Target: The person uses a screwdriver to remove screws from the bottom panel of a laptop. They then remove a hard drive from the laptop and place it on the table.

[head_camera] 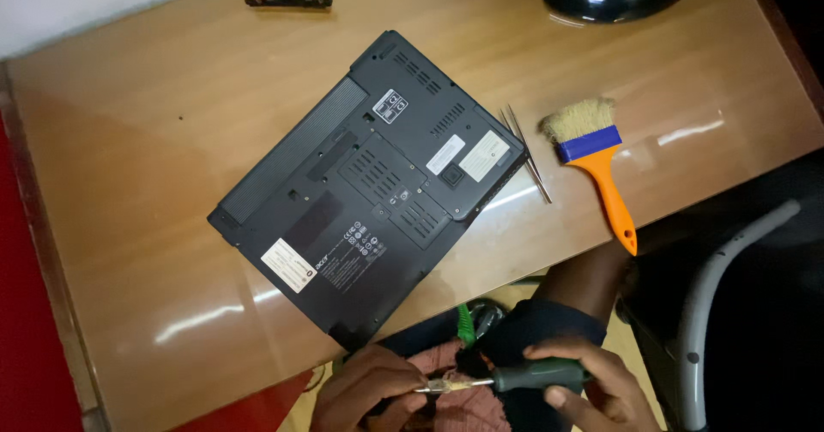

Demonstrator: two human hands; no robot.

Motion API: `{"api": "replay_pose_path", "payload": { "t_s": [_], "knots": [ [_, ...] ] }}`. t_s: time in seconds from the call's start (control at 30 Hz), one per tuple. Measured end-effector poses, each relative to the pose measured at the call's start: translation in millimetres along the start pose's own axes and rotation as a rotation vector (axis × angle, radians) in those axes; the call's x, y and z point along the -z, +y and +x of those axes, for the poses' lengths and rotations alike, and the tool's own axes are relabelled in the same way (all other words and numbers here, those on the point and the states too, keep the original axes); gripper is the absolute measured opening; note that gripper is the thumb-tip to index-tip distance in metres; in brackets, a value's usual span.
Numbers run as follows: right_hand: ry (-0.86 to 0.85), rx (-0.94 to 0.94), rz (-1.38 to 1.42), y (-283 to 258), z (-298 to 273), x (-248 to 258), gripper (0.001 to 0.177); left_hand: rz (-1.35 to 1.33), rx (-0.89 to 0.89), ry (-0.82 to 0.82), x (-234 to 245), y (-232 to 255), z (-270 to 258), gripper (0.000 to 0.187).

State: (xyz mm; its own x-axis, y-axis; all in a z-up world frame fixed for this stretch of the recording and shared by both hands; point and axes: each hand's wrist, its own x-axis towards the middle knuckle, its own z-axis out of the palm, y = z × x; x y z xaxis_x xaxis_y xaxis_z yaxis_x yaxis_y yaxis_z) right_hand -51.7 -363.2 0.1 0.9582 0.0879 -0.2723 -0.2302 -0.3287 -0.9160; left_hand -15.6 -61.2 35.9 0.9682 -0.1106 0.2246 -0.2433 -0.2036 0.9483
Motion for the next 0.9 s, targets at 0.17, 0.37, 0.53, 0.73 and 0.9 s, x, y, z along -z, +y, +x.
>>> {"api": "replay_pose_path", "payload": {
  "t_s": [0.17,0.37,0.53,0.73,0.9],
  "knots": [
    [-0.151,0.124,-0.086,-47,23,-10,0.032,0.110,0.055,-0.049,15,1,11,0.009],
    [0.030,0.196,-0.237,-60,42,9,0.031,0.068,-0.131,-0.050,27,2,40,0.008],
    [0.487,0.292,-0.196,-50,81,50,0.023,0.319,0.017,0.124,70,-8,39,0.019],
    [0.667,0.332,-0.423,-15,149,100,0.025,0.868,-0.127,0.233,141,-66,27,0.024],
    [0.720,0.323,-0.474,-1,183,102,0.017,0.984,-0.135,0.302,137,-98,5,0.058]
  ]
}}
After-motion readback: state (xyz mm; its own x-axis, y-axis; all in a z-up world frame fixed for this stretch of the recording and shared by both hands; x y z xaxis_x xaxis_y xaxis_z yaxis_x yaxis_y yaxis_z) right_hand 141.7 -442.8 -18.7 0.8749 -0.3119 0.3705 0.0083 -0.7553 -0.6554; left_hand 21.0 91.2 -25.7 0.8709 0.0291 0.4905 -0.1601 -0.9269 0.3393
